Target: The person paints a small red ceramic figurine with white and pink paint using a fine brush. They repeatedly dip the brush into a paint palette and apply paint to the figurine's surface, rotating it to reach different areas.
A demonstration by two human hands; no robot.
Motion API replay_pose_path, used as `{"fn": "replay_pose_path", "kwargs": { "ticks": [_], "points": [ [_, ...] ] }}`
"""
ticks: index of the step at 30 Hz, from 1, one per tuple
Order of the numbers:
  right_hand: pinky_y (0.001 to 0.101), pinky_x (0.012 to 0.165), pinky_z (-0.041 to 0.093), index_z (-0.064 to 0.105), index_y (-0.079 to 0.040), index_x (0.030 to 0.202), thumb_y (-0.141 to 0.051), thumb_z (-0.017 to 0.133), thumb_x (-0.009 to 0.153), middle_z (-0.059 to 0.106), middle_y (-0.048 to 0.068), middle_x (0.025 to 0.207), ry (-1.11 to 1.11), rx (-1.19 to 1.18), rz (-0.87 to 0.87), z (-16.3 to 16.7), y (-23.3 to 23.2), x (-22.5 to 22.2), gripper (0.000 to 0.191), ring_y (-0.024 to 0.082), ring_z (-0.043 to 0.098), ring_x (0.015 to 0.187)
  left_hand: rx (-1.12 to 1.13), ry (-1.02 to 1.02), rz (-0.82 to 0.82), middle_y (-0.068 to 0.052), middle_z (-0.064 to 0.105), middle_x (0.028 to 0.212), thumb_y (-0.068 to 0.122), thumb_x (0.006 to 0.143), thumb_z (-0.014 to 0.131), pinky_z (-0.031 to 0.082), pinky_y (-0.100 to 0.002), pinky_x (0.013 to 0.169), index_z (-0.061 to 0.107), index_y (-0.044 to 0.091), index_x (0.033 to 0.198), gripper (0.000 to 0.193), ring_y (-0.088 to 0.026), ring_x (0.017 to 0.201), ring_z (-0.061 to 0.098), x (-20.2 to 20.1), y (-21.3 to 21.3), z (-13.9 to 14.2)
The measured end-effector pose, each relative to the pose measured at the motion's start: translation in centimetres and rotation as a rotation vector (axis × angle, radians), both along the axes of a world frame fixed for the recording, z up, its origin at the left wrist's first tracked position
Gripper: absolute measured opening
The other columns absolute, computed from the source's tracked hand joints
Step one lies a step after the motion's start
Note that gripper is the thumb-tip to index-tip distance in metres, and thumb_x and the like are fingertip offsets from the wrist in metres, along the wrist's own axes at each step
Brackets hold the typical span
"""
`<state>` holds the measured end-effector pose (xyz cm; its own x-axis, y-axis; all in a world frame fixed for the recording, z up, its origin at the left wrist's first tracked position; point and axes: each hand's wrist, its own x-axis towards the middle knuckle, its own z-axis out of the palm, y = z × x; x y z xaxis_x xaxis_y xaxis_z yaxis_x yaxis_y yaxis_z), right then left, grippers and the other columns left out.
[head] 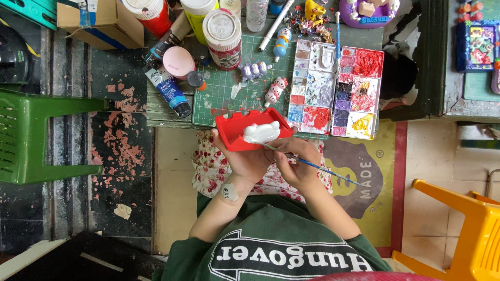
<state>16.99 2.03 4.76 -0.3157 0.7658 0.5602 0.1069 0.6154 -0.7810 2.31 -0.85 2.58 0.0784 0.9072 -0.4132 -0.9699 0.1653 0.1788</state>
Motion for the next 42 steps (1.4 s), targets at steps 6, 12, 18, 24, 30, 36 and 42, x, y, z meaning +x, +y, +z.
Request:
{"fn": "replay_pose_path", "kwargs": {
  "ticks": [6,12,18,24,30,36,42],
  "points": [
    [0.0298,0.067,0.058,0.052,-0.001,0.106,0.003,0.066,0.096,0.074,0.019,0.092,0.057,-0.064,-0.013,-0.9,-0.2,0.5,0.017,0.021,0.073,0.077,0.037,-0.023,-0.004,-0.006,0.055,0.146,0.103,0.071,0.024,0.053,-0.048,0.097,0.048,0.020,0.150,0.117,-0.030,0.128,0.058,0.1,-0.1,-0.2],
    [0.0291,0.068,0.059,0.051,-0.002,0.108,0.003,0.062,0.100,0.073,0.020,0.094,0.145,-0.149,-0.042,-0.8,-0.7,0.8,0.015,0.019,0.074,0.077,0.207,-0.044,-0.016,-0.010,0.057,0.146,0.104,0.078,0.025,0.053,-0.048,0.092,0.049,0.017,0.153,0.118,-0.034,0.124,0.059,0.1,-0.1,-0.6],
    [0.0324,0.071,0.060,0.052,-0.001,0.106,0.002,0.067,0.096,0.074,0.020,0.094,0.017,0.015,-0.035,0.1,-0.5,-0.4,0.019,0.025,0.076,0.083,0.027,0.026,-0.002,-0.005,0.057,0.144,0.101,0.071,0.025,0.053,-0.047,0.095,0.050,0.021,0.148,0.113,-0.030,0.126,0.059,0.3,-0.2,-1.1],
    [0.0317,0.075,0.059,0.054,0.000,0.105,0.005,0.067,0.095,0.073,0.016,0.092,0.006,-0.040,-0.053,0.1,-0.4,0.1,0.017,0.025,0.076,0.085,0.076,-0.029,0.055,-0.007,0.056,0.147,0.102,0.078,0.026,0.050,-0.045,0.096,0.049,0.019,0.153,0.114,-0.031,0.129,0.056,0.3,-0.2,-1.3],
    [0.0307,0.076,0.058,0.054,0.001,0.107,0.007,0.065,0.096,0.074,0.020,0.099,0.039,-0.124,-0.146,-0.5,-0.4,1.6,0.017,0.022,0.074,0.086,0.015,0.030,0.052,-0.006,0.054,0.147,0.101,0.070,0.027,0.052,-0.053,0.099,0.047,0.022,0.147,0.112,-0.035,0.131,0.055,0.3,0.2,-0.4],
    [0.0279,0.070,0.058,0.055,-0.003,0.104,0.004,0.068,0.094,0.075,0.016,0.094,0.019,-0.043,-0.049,0.5,-0.4,0.4,0.018,0.020,0.076,0.079,0.208,-0.017,-0.021,-0.010,0.054,0.148,0.101,0.075,0.027,0.051,-0.051,0.097,0.048,0.020,0.153,0.115,-0.036,0.129,0.055,0.2,-0.2,-0.8],
    [0.0288,0.065,0.053,0.057,-0.002,0.101,0.003,0.070,0.091,0.076,0.015,0.090,-0.114,0.037,-0.132,1.0,-0.2,0.2,0.018,0.018,0.072,0.072,0.029,-0.050,0.075,-0.007,0.054,0.149,0.099,0.079,0.027,0.051,-0.048,0.099,0.048,0.019,0.152,0.110,-0.032,0.132,0.055,0.1,0.0,-1.1]
  ]
}}
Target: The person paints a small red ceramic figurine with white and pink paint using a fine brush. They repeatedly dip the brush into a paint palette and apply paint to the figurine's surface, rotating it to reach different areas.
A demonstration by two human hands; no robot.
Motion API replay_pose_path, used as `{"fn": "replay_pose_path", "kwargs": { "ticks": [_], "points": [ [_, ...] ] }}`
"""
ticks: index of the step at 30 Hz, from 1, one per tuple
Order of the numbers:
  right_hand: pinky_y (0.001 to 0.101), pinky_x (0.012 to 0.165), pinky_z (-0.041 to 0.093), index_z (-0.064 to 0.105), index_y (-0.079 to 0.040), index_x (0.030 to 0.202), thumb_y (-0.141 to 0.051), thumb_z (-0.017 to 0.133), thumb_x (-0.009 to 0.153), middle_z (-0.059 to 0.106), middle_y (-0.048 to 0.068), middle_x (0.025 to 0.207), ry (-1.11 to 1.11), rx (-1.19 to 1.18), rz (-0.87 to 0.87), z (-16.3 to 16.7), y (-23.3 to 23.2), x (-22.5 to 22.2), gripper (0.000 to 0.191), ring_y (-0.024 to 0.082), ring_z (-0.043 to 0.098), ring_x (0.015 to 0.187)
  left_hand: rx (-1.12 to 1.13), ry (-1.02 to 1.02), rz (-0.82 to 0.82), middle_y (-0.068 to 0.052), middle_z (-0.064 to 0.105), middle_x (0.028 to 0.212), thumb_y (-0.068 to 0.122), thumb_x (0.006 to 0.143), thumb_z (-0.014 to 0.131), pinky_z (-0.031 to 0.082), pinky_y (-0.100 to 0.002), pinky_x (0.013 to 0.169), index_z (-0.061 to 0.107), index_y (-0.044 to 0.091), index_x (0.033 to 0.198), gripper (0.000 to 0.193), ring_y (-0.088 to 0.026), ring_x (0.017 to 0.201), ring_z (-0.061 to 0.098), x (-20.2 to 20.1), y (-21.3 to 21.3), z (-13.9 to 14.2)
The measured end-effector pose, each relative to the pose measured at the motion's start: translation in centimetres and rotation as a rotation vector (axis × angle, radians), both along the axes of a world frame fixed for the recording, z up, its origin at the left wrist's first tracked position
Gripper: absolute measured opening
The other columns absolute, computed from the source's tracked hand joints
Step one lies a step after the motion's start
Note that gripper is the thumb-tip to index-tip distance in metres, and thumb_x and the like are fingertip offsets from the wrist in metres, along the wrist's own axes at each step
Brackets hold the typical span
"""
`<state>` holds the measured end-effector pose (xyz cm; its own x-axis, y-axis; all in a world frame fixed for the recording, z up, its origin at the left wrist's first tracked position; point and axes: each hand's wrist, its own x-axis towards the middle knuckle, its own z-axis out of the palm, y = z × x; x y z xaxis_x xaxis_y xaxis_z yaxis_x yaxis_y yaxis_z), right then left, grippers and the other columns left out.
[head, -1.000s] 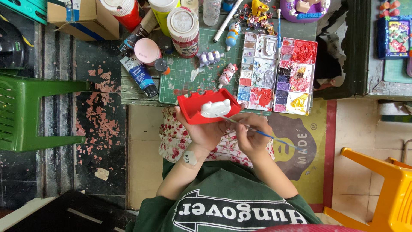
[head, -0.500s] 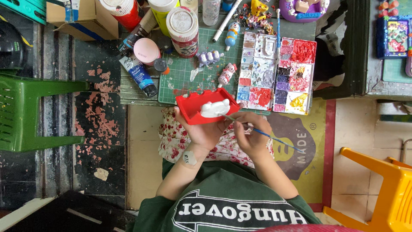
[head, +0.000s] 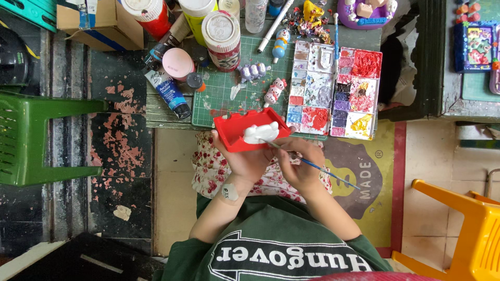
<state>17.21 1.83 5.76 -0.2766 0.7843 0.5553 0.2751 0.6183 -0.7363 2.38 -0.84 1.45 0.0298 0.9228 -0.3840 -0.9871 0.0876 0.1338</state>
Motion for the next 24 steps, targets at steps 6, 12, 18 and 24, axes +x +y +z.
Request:
{"fn": "replay_pose_path", "kwargs": {
  "ticks": [6,12,18,24],
  "points": [
    [0.0274,0.067,0.059,0.054,0.000,0.106,0.004,0.062,0.100,0.074,0.019,0.100,0.212,-0.165,0.000,-1.2,-0.1,1.6,0.011,0.016,0.073,0.075,0.069,0.073,-0.053,-0.014,0.054,0.147,0.101,0.072,0.025,0.052,-0.054,0.102,0.048,0.015,0.148,0.117,-0.037,0.130,0.056,0.0,0.3,0.8],
    [0.0285,0.068,0.058,0.054,-0.001,0.106,0.003,0.064,0.098,0.075,0.016,0.096,0.167,-0.123,0.111,-1.2,-0.5,1.6,0.014,0.018,0.075,0.078,0.120,0.017,-0.022,-0.013,0.053,0.152,0.101,0.081,0.025,0.051,-0.053,0.097,0.047,0.016,0.155,0.115,-0.039,0.133,0.056,0.0,0.0,0.3],
    [0.0278,0.065,0.056,0.056,-0.002,0.103,0.003,0.067,0.094,0.076,0.017,0.094,0.081,-0.100,0.053,-0.8,0.7,1.7,0.015,0.017,0.073,0.074,-0.033,0.075,-0.038,-0.009,0.054,0.147,0.101,0.072,0.024,0.052,-0.055,0.097,0.048,0.020,0.148,0.114,-0.036,0.129,0.057,0.1,0.4,0.7],
    [0.0262,0.067,0.058,0.055,-0.001,0.106,0.003,0.065,0.099,0.075,0.018,0.098,0.210,-0.175,0.044,-0.5,0.4,1.8,0.013,0.015,0.074,0.077,-0.032,0.041,-0.032,-0.011,0.055,0.147,0.101,0.074,0.023,0.049,-0.057,0.103,0.048,0.018,0.149,0.114,-0.037,0.130,0.058,0.0,0.5,1.2]
  ]
}}
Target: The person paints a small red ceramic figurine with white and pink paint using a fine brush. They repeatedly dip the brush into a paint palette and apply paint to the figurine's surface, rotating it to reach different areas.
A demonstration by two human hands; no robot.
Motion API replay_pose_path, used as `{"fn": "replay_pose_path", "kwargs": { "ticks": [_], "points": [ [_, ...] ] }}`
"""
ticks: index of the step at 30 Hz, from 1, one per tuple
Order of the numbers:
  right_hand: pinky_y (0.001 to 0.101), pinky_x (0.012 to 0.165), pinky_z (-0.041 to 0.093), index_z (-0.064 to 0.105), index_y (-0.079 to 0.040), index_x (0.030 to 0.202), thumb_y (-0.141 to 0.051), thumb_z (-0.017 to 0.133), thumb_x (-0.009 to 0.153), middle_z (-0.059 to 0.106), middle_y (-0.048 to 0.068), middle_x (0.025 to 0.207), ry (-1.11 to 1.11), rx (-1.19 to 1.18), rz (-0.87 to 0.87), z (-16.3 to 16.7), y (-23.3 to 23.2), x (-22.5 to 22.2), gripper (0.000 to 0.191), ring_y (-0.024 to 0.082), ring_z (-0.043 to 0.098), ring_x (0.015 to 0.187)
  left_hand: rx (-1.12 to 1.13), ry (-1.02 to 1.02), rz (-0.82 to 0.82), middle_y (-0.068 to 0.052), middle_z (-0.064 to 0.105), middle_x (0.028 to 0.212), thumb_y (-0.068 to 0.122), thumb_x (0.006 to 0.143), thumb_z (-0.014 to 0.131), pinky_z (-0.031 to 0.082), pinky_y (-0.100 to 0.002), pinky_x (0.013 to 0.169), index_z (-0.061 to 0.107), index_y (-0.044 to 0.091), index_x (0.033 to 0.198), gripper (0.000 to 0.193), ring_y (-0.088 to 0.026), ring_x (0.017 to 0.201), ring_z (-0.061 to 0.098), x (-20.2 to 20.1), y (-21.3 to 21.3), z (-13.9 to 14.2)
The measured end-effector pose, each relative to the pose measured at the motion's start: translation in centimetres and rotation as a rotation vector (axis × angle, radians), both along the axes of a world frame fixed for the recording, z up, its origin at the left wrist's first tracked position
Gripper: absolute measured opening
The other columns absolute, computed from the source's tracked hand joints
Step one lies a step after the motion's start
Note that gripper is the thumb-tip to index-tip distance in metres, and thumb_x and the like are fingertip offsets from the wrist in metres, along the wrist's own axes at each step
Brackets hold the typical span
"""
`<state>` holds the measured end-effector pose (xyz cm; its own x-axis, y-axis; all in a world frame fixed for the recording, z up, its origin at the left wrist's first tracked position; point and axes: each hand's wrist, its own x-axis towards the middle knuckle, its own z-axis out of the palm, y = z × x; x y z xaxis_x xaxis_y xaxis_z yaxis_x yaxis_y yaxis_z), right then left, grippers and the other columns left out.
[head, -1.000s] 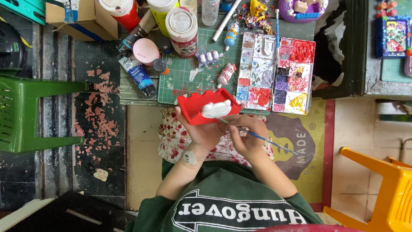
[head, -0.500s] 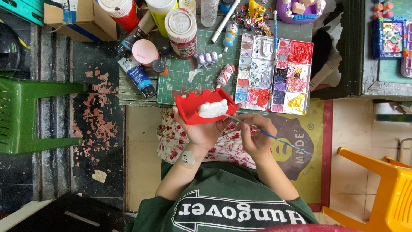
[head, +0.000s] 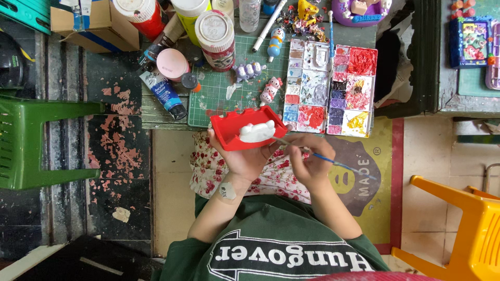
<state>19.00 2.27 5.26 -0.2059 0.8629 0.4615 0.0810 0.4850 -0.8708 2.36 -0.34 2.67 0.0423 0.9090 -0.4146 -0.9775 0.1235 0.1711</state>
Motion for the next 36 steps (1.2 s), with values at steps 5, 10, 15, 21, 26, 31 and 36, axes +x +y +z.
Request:
{"fn": "replay_pose_path", "kwargs": {
  "ticks": [5,10,15,21,26,31,36],
  "points": [
    [0.0283,0.067,0.057,0.057,-0.001,0.102,0.003,0.066,0.096,0.075,0.018,0.095,-0.168,0.123,-0.008,0.2,0.3,-0.5,0.012,0.019,0.075,0.079,0.105,0.047,-0.041,-0.013,0.057,0.144,0.100,0.076,0.024,0.050,-0.059,0.100,0.049,0.017,0.148,0.113,-0.040,0.127,0.057,0.0,0.0,0.2],
    [0.0264,0.070,0.061,0.054,-0.001,0.106,0.004,0.062,0.100,0.075,0.017,0.099,0.014,-0.010,-0.038,0.4,0.3,-0.1,0.011,0.016,0.076,0.080,-0.008,0.057,-0.007,-0.009,0.057,0.143,0.099,0.072,0.025,0.051,-0.059,0.099,0.050,0.021,0.143,0.108,-0.039,0.127,0.058,0.0,0.2,0.3],
    [0.0286,0.066,0.055,0.057,-0.003,0.099,0.002,0.069,0.091,0.076,0.016,0.094,-0.199,0.138,0.018,0.3,-0.3,-0.1,0.015,0.017,0.072,0.074,0.019,-0.008,-0.004,-0.007,0.054,0.149,0.100,0.077,0.026,0.049,-0.055,0.100,0.050,0.022,0.149,0.108,-0.036,0.133,0.055,0.1,0.0,0.1],
    [0.0260,0.064,0.058,0.054,0.001,0.105,0.004,0.063,0.099,0.074,0.020,0.100,-0.026,-0.016,-0.034,-0.6,0.7,0.7,0.012,0.015,0.072,0.074,-0.002,0.023,0.012,-0.006,0.052,0.147,0.100,0.071,0.027,0.049,-0.061,0.101,0.049,0.024,0.144,0.107,-0.039,0.133,0.052,0.0,0.1,0.5],
    [0.0268,0.065,0.059,0.054,-0.001,0.104,0.004,0.064,0.098,0.075,0.017,0.097,-0.032,0.014,-0.002,-0.7,0.0,0.8,0.013,0.017,0.075,0.076,0.053,-0.007,-0.010,-0.006,0.055,0.145,0.100,0.068,0.028,0.051,-0.057,0.104,0.051,0.023,0.142,0.109,-0.035,0.132,0.054,-0.1,0.0,0.2],
    [0.0299,0.068,0.058,0.056,-0.004,0.102,0.003,0.071,0.092,0.075,0.014,0.090,-0.124,0.108,0.069,-0.1,-0.2,-0.3,0.018,0.021,0.077,0.080,0.003,-0.062,0.029,-0.002,0.055,0.145,0.100,0.078,0.030,0.051,-0.043,0.097,0.051,0.023,0.147,0.105,-0.027,0.130,0.056,-0.1,-0.3,-0.6],
    [0.0294,0.068,0.057,0.057,-0.003,0.101,0.003,0.071,0.090,0.076,0.016,0.092,-0.163,0.117,0.055,0.1,0.1,-0.1,0.019,0.021,0.076,0.078,0.012,-0.009,-0.009,-0.006,0.055,0.145,0.100,0.074,0.030,0.053,-0.047,0.095,0.051,0.022,0.145,0.108,-0.031,0.128,0.057,-0.2,-0.3,-0.4]
  ]
}}
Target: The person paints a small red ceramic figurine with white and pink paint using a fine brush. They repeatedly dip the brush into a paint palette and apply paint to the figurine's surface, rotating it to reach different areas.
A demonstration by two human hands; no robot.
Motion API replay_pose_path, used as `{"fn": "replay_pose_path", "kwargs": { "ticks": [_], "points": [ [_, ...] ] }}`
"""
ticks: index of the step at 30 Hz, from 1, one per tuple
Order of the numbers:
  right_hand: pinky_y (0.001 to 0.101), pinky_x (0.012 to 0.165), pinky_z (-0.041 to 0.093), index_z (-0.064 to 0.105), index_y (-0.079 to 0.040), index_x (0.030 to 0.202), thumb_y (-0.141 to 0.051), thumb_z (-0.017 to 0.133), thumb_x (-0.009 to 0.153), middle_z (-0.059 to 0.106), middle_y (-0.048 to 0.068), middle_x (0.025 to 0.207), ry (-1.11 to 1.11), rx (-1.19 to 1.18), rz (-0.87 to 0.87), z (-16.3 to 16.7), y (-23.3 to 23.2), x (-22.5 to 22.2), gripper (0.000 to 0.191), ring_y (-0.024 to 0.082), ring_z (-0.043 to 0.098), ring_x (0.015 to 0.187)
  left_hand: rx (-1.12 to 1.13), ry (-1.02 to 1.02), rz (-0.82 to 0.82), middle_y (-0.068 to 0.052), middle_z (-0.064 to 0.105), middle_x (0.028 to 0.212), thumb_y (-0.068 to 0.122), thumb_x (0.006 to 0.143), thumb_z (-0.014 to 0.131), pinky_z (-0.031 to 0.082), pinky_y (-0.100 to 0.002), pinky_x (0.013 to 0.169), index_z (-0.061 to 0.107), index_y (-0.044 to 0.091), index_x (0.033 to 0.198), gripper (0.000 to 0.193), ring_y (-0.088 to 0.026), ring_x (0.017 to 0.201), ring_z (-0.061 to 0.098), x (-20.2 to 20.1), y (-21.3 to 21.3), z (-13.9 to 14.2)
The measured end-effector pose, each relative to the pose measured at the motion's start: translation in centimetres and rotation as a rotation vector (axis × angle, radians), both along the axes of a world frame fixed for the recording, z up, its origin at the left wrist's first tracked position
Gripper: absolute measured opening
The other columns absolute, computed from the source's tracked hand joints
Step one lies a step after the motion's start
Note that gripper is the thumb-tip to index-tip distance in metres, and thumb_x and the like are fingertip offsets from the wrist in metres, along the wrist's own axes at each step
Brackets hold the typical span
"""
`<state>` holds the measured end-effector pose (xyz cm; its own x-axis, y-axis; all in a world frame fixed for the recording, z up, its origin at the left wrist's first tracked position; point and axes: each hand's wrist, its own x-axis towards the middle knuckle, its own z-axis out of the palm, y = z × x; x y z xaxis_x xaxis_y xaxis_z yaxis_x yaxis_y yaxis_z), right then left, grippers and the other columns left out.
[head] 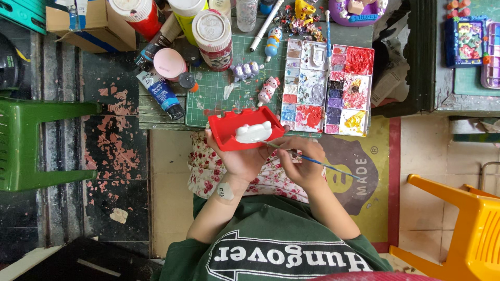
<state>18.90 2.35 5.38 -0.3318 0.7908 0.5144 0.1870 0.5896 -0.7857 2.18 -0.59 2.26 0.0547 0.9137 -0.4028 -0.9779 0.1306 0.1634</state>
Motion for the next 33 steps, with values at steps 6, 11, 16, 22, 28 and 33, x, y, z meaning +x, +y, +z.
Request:
{"fn": "replay_pose_path", "kwargs": {
  "ticks": [6,11,16,22,28,33],
  "points": [
    [0.0265,0.070,0.058,0.054,0.001,0.106,0.005,0.065,0.098,0.075,0.019,0.101,0.096,-0.101,-0.115,-1.0,0.3,1.4,0.014,0.015,0.073,0.078,0.040,0.016,0.008,-0.011,0.054,0.146,0.099,0.073,0.030,0.051,-0.061,0.102,0.048,0.019,0.147,0.111,-0.041,0.130,0.056,0.2,0.2,1.0],
    [0.0265,0.071,0.057,0.051,0.002,0.112,0.008,0.058,0.103,0.072,0.021,0.105,0.219,-0.137,-0.104,-1.4,0.1,1.7,0.013,0.014,0.070,0.080,0.070,-0.068,0.010,-0.011,0.054,0.148,0.099,0.075,0.033,0.050,-0.062,0.106,0.047,0.019,0.150,0.110,-0.042,0.131,0.056,0.2,0.3,1.3],
    [0.0282,0.070,0.059,0.048,0.001,0.113,0.007,0.057,0.103,0.072,0.025,0.106,0.177,-0.125,-0.097,-1.0,-0.5,1.3,0.015,0.016,0.071,0.078,0.079,-0.127,-0.024,-0.014,0.054,0.148,0.098,0.078,0.033,0.051,-0.059,0.105,0.047,0.016,0.150,0.110,-0.040,0.130,0.057,0.1,0.2,1.1],
    [0.0264,0.068,0.060,0.042,0.000,0.114,0.002,0.056,0.107,0.074,0.022,0.098,0.235,-0.137,-0.122,-0.9,-1.1,0.3,0.015,0.014,0.071,0.075,0.113,-0.126,-0.054,-0.015,0.055,0.147,0.099,0.078,0.032,0.052,-0.059,0.102,0.048,0.016,0.150,0.111,-0.040,0.128,0.058,0.0,0.1,1.1],
    [0.0258,0.067,0.057,0.042,0.001,0.113,0.002,0.053,0.107,0.072,0.023,0.101,0.188,-0.110,-0.137,-0.5,-0.9,0.2,0.012,0.014,0.067,0.074,0.085,-0.070,-0.026,-0.010,0.055,0.147,0.097,0.078,0.029,0.049,-0.062,0.103,0.050,0.020,0.147,0.106,-0.039,0.128,0.056,0.1,0.1,1.4],
    [0.0271,0.064,0.053,0.046,-0.001,0.109,0.009,0.059,0.097,0.072,0.021,0.100,0.015,-0.004,-0.108,0.3,-0.6,0.8,0.021,0.016,0.067,0.072,0.035,-0.078,-0.022,-0.008,0.053,0.148,0.097,0.077,0.028,0.045,-0.060,0.104,0.051,0.022,0.146,0.105,-0.037,0.132,0.053,0.0,0.2,1.5]
  ]
}}
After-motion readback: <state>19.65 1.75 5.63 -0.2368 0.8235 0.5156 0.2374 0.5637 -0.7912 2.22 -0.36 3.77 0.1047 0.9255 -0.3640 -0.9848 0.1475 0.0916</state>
